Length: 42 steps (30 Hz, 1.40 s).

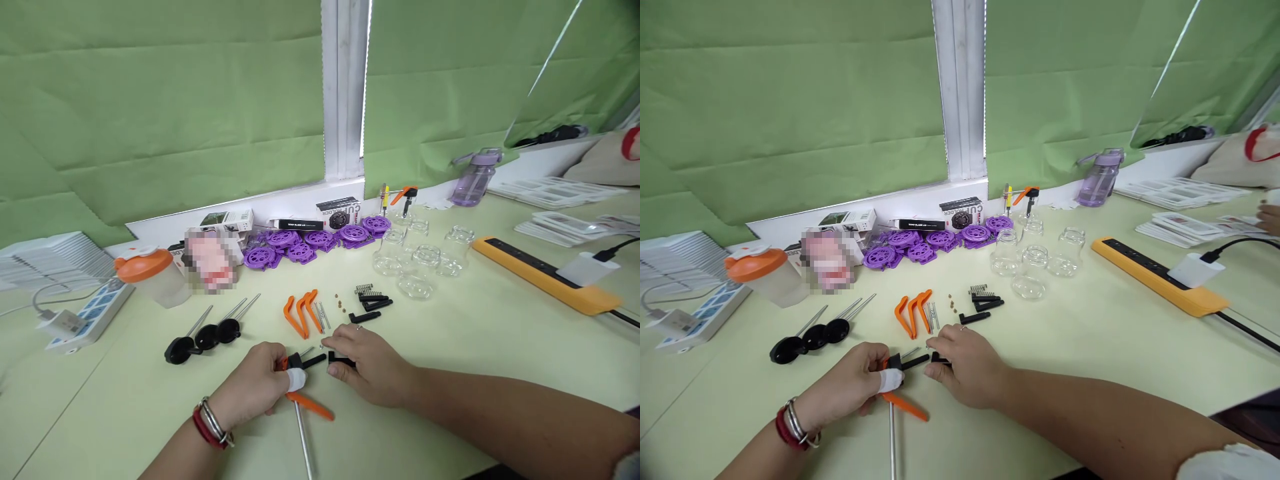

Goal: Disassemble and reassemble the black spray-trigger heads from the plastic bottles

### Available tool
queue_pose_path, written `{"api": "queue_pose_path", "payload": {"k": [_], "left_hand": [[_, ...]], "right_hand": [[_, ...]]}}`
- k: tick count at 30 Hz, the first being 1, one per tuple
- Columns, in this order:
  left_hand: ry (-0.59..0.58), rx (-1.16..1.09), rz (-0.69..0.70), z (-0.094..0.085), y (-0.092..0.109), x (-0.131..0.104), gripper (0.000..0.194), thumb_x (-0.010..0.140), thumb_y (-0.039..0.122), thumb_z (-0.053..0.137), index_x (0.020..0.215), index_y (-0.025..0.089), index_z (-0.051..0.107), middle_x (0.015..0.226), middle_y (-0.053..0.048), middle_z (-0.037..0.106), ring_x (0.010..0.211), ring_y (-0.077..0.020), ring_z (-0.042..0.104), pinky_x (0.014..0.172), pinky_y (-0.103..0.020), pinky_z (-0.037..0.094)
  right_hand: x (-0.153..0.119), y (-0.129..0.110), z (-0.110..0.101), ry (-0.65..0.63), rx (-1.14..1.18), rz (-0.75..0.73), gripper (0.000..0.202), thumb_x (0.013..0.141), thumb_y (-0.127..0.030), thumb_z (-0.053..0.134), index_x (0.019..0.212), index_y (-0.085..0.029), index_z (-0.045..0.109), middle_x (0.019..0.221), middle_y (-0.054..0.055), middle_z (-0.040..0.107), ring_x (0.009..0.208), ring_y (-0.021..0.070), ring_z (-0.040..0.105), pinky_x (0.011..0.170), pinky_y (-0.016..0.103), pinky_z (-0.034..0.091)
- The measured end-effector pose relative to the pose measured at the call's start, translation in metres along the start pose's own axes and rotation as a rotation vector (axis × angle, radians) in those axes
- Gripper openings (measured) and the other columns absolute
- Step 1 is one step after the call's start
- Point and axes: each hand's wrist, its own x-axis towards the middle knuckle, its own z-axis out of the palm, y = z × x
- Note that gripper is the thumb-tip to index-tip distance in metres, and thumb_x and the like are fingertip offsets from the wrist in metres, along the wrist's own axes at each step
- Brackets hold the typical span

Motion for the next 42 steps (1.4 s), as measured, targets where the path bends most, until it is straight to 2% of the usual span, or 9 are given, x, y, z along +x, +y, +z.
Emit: {"api": "queue_pose_path", "payload": {"k": [4,13,19,26,29,32,34,38,42], "left_hand": [[0.017,0.045,0.011,-0.004,-0.003,-0.002,0.027,0.066,0.042,0.058,0.066,0.016,0.05,0.052,0.004,0.046,0.037,-0.0091,0.042,0.037,-0.021,0.033],[-0.012,0.07,0.024,-0.008,-0.007,-0.001,0.027,0.066,0.043,0.057,0.063,0.017,0.048,0.052,0.004,0.045,0.036,-0.01,0.042,0.036,-0.022,0.032],[-0.005,0.068,0.024,-0.007,-0.005,-0.002,0.026,0.066,0.042,0.057,0.064,0.018,0.049,0.054,0.003,0.047,0.037,-0.0106,0.042,0.036,-0.023,0.032],[-0.007,0.083,0.008,-0.007,0.002,-0.006,0.024,0.065,0.041,0.056,0.062,0.018,0.047,0.052,0.004,0.044,0.036,-0.0105,0.04,0.036,-0.023,0.03],[0.008,0.106,0.022,-0.006,0.003,-0.007,0.023,0.064,0.04,0.057,0.061,0.018,0.048,0.051,0.004,0.044,0.039,-0.0103,0.039,0.038,-0.022,0.027],[0.072,0.161,0.081,-0.006,0.002,-0.006,0.023,0.061,0.039,0.058,0.059,0.017,0.051,0.053,0.004,0.046,0.046,-0.011,0.041,0.044,-0.022,0.027],[0.095,0.2,0.102,-0.007,0.0,-0.005,0.022,0.06,0.038,0.059,0.06,0.017,0.053,0.055,0.003,0.048,0.05,-0.0117,0.043,0.048,-0.022,0.027],[0.085,0.242,0.114,-0.008,-0.002,-0.003,0.022,0.061,0.038,0.059,0.067,0.016,0.057,0.06,0.002,0.052,0.055,-0.0125,0.045,0.051,-0.022,0.028],[0.064,0.192,0.149,-0.009,-0.003,-0.001,0.022,0.063,0.036,0.06,0.069,0.016,0.058,0.063,0.001,0.053,0.057,-0.0127,0.045,0.052,-0.022,0.03]], "right_hand": [[0.003,-0.001,-0.002,-0.047,-0.106,-0.041,0.038,0.09,-0.041,0.038,0.115,-0.021,0.059,0.094,0.009,0.054,0.086,0.0209,0.048,0.075,0.035,0.04],[0.008,0.0,-0.011,-0.057,-0.239,-0.025,0.044,0.091,-0.044,0.033,0.082,-0.017,0.066,0.09,0.01,0.051,0.083,0.0214,0.044,0.075,0.038,0.037],[0.015,0.004,-0.011,-0.047,-0.299,-0.029,0.044,0.092,-0.044,0.031,0.104,-0.019,0.064,0.098,0.012,0.051,0.093,0.0252,0.043,0.082,0.041,0.035],[0.022,0.004,-0.01,-0.047,-0.327,0.008,0.05,0.091,-0.049,0.028,0.106,-0.017,0.063,0.1,0.013,0.051,0.095,0.0266,0.043,0.083,0.043,0.035],[0.024,0.005,-0.008,-0.046,-0.322,0.026,0.052,0.09,-0.051,0.029,0.117,-0.016,0.057,0.104,0.015,0.051,0.097,0.028,0.042,0.085,0.044,0.035],[0.024,0.006,-0.008,-0.029,-0.295,0.033,0.055,0.09,-0.051,0.031,0.127,-0.014,0.049,0.108,0.016,0.05,0.1,0.0283,0.042,0.088,0.044,0.035],[0.022,0.003,-0.01,-0.012,-0.267,0.021,0.053,0.091,-0.047,0.031,0.128,-0.013,0.047,0.108,0.015,0.05,0.1,0.027,0.042,0.087,0.043,0.036],[0.019,-0.002,-0.012,0.0,-0.215,-0.046,0.038,0.092,-0.032,0.034,0.121,-0.015,0.053,0.102,0.012,0.053,0.091,0.0225,0.045,0.08,0.037,0.04],[0.018,-0.003,-0.007,0.002,-0.192,-0.106,0.031,0.089,-0.021,0.04,0.115,-0.016,0.057,0.094,0.009,0.056,0.087,0.0201,0.046,0.078,0.034,0.04]]}}
